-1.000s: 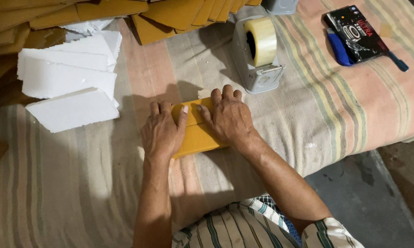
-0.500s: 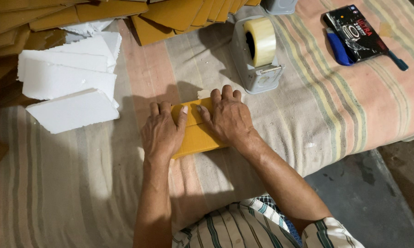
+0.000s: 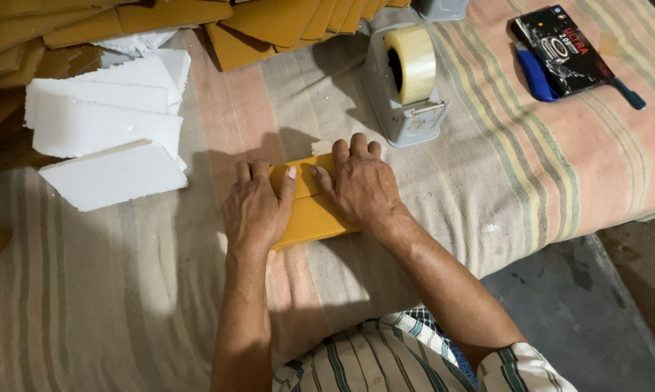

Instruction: The person folds flat cardboard pieces into small rectangular boxes by hand, pressing the flaps to form creases and then opening the boxes to check the shape. The process is repeated for multiple units on a table with a tape dispenser and foam pieces nearby.

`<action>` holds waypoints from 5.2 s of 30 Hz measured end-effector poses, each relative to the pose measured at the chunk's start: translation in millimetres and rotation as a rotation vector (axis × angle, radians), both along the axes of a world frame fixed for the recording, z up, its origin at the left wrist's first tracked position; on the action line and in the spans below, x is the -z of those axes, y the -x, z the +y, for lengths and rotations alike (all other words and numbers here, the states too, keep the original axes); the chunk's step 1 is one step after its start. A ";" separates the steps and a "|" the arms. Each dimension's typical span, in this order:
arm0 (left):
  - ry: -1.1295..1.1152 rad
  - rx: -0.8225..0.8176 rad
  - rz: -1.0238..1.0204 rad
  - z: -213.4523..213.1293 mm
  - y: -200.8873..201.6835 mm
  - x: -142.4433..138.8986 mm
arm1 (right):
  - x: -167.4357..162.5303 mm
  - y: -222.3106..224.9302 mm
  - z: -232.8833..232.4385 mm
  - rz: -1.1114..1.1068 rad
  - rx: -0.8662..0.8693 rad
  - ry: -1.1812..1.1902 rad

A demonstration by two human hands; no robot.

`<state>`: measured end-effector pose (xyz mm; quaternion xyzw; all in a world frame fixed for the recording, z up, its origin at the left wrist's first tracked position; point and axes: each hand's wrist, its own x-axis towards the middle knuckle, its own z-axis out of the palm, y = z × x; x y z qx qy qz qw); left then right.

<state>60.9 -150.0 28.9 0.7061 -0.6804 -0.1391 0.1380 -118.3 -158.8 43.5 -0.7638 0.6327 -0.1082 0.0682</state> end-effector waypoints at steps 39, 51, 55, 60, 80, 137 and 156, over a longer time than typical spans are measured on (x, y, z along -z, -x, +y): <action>0.373 0.263 -0.083 8.2 70.0 32.6 | 57.0 26.9 16.5 -0.216 0.239 0.199; -0.069 0.114 -0.139 -32.6 28.0 24.1 | 67.9 29.7 10.3 -0.168 0.162 0.403; -0.059 0.023 -0.086 -33.3 12.8 21.6 | 61.9 27.2 10.3 -0.087 0.113 0.279; 0.153 -0.041 -0.121 -22.2 19.8 30.8 | 48.5 13.0 3.2 0.215 0.158 0.206; 0.243 -0.010 0.051 -24.6 -6.2 38.8 | 26.0 -27.9 -14.7 0.257 -0.202 0.584; 0.334 -0.024 0.541 98.8 -16.1 110.2 | 27.8 35.0 54.9 0.074 -0.259 0.184; 0.141 0.057 -0.059 19.3 26.8 12.1 | 20.6 47.3 64.3 -0.037 -0.356 0.275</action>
